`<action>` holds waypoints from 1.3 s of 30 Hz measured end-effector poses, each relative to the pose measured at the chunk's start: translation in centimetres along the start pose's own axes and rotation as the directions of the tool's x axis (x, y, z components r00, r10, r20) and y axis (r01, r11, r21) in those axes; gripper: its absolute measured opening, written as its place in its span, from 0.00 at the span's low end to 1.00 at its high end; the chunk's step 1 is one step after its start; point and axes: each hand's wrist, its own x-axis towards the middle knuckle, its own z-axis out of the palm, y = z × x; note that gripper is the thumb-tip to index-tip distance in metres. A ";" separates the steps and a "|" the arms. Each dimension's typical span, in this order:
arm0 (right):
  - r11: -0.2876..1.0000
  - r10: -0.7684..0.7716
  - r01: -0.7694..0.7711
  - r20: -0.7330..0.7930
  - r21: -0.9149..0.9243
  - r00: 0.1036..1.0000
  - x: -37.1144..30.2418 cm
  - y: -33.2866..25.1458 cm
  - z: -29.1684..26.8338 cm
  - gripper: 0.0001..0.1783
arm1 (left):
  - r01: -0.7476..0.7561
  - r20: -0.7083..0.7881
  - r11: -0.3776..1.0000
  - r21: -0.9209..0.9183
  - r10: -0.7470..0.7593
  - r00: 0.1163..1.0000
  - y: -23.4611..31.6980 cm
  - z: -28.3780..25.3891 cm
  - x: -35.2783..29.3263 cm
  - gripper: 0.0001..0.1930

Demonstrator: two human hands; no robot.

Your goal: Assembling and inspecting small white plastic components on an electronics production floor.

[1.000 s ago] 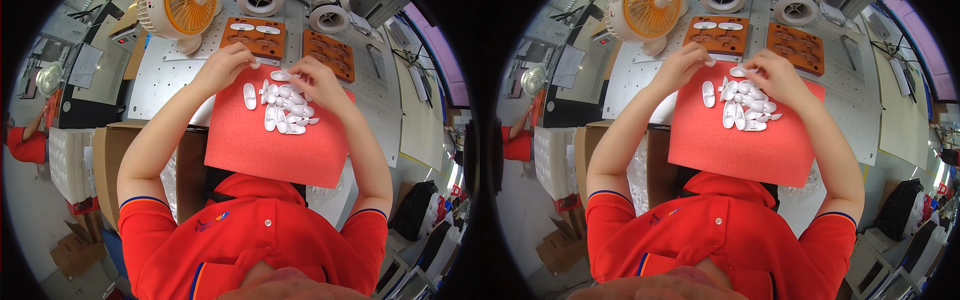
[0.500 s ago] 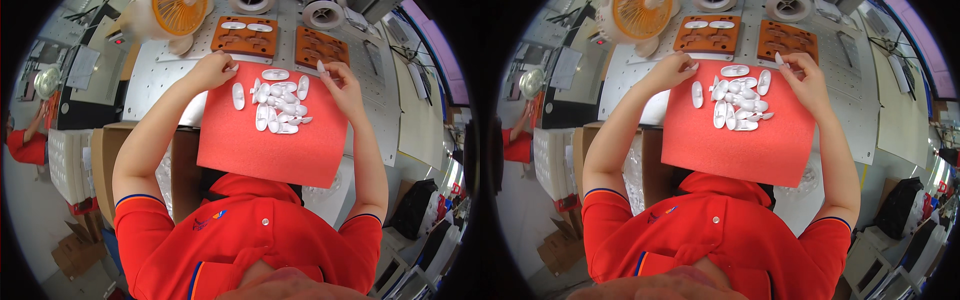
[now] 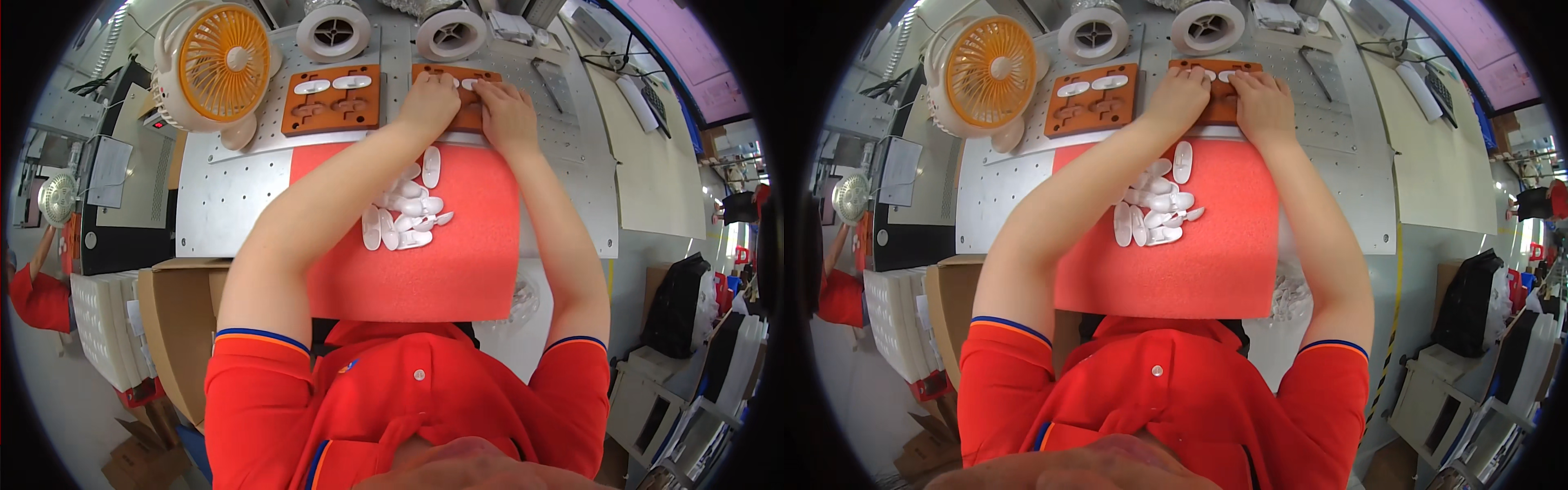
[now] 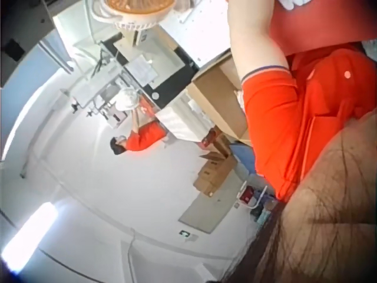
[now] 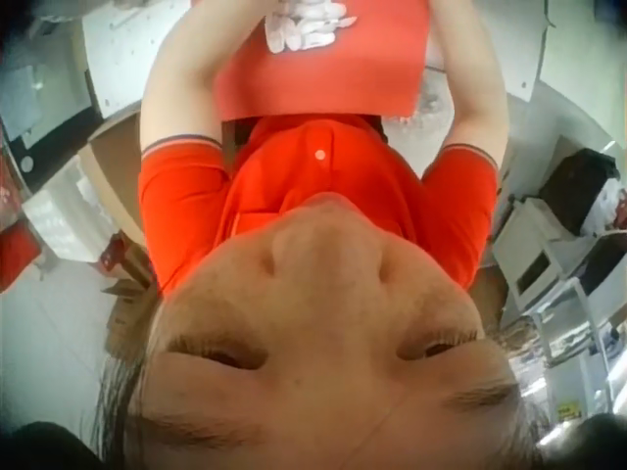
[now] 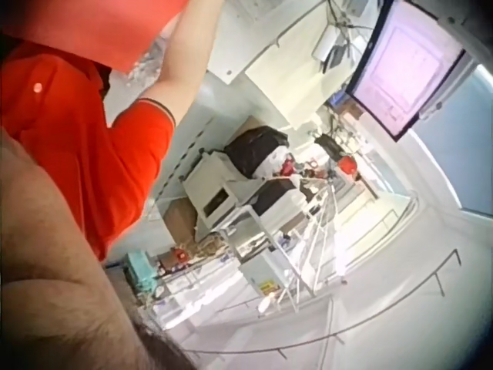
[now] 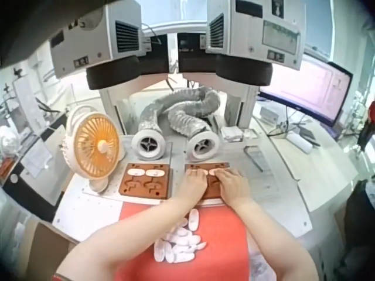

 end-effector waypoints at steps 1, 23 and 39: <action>1.000 0.006 -0.006 0.007 0.006 1.000 -0.2 0.2 -0.2 0.17 | -0.004 0.010 1.000 -0.003 0.004 1.000 -0.2 -0.3 -0.3 0.11; 0.841 0.030 -0.296 0.507 0.453 0.862 -3.3 -7.7 -4.5 0.14 | -0.545 -0.104 0.730 -0.412 0.557 0.824 -8.5 -6.7 -11.9 0.14; 0.780 -0.060 -0.074 0.192 0.621 0.980 -3.0 -6.3 -5.3 0.07 | 0.194 0.110 0.501 -0.843 -0.193 0.975 -11.1 -8.0 -15.7 0.07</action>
